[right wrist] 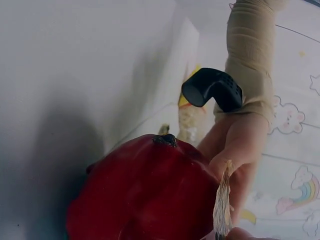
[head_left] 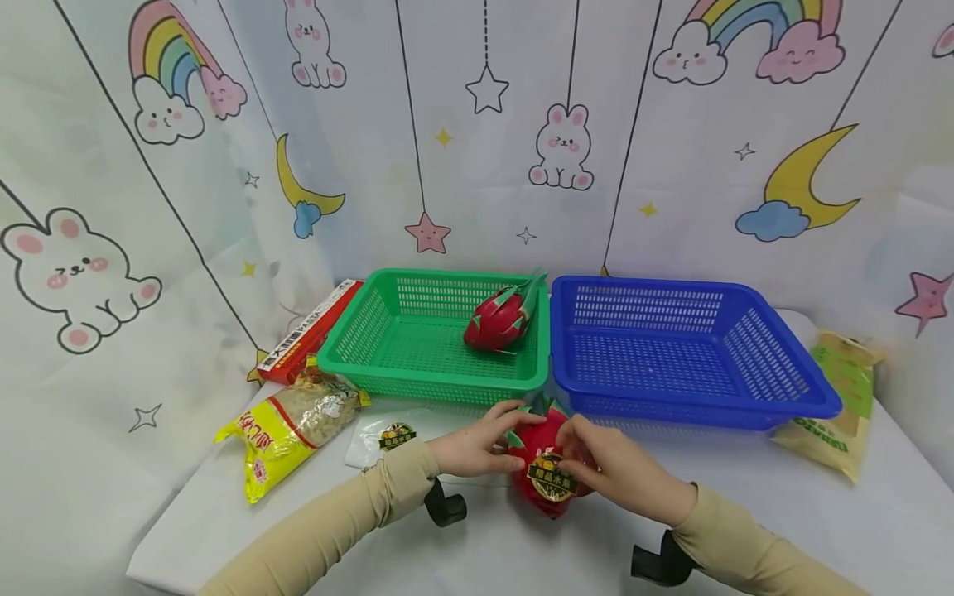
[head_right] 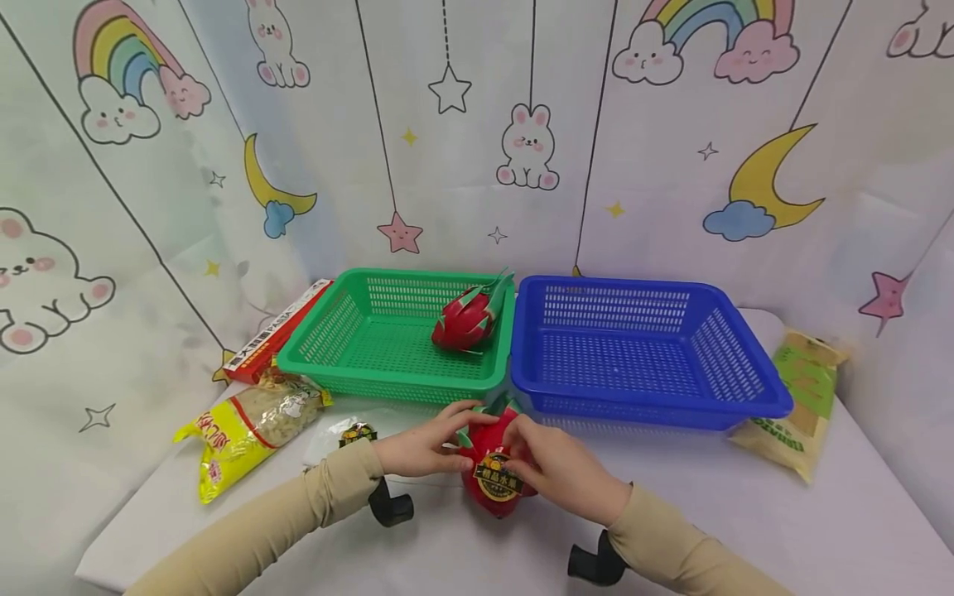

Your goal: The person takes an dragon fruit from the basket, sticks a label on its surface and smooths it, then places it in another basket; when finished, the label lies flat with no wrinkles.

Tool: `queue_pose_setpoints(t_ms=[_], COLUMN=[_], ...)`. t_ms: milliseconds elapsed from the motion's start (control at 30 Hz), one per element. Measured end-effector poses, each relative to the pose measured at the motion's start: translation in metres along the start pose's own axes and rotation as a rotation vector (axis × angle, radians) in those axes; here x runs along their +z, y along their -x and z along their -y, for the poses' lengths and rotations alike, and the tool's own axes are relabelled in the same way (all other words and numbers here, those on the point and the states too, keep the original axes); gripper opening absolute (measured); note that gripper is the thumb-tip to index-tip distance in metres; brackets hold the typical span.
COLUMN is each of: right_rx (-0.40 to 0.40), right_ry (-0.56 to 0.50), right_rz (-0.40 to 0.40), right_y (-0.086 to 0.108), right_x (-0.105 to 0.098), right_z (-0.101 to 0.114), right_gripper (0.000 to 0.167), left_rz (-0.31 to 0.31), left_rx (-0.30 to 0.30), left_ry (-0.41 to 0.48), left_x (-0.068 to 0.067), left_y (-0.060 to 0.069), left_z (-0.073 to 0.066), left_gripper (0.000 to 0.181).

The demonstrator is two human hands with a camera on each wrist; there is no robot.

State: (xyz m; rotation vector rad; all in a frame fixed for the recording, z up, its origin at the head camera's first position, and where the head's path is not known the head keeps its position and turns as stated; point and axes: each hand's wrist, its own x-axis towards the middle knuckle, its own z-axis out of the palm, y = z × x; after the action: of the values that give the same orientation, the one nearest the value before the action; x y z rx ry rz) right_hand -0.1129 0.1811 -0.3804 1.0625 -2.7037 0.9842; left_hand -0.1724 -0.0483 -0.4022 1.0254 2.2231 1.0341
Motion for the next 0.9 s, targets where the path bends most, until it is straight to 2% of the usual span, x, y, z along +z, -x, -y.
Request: queue_pose_setpoints(t_ms=[267,467,733,900], right_rx=[0.009,-0.030,0.021,0.039], right_ry=[-0.091,-0.062,-0.072,-0.014], right_rz=[0.021,0.007,0.048,0.035], right_y=[-0.0013,-0.0016,-0.0033,-0.0046], right_x=[-0.0035,-0.0041,-0.0001,0.0029], right_z=[0.0004,-0.0008,-0.0004,0.0007], right_gripper=[0.022,0.023,0.021,0.023], left_rz=[-0.022,-0.042,-0.060,-0.071], left_rx=[-0.015,-0.048,-0.056,-0.060], left_ry=[0.015,0.051,0.095,0.080], left_x=[0.0009,0.0026,0.0073,0.0085], left_y=[-0.0005,-0.0006,-0.0004,-0.0002], left_z=[-0.0001,-0.0018,-0.0043,-0.0044], left_gripper=[0.053,0.060,0.068,0.069])
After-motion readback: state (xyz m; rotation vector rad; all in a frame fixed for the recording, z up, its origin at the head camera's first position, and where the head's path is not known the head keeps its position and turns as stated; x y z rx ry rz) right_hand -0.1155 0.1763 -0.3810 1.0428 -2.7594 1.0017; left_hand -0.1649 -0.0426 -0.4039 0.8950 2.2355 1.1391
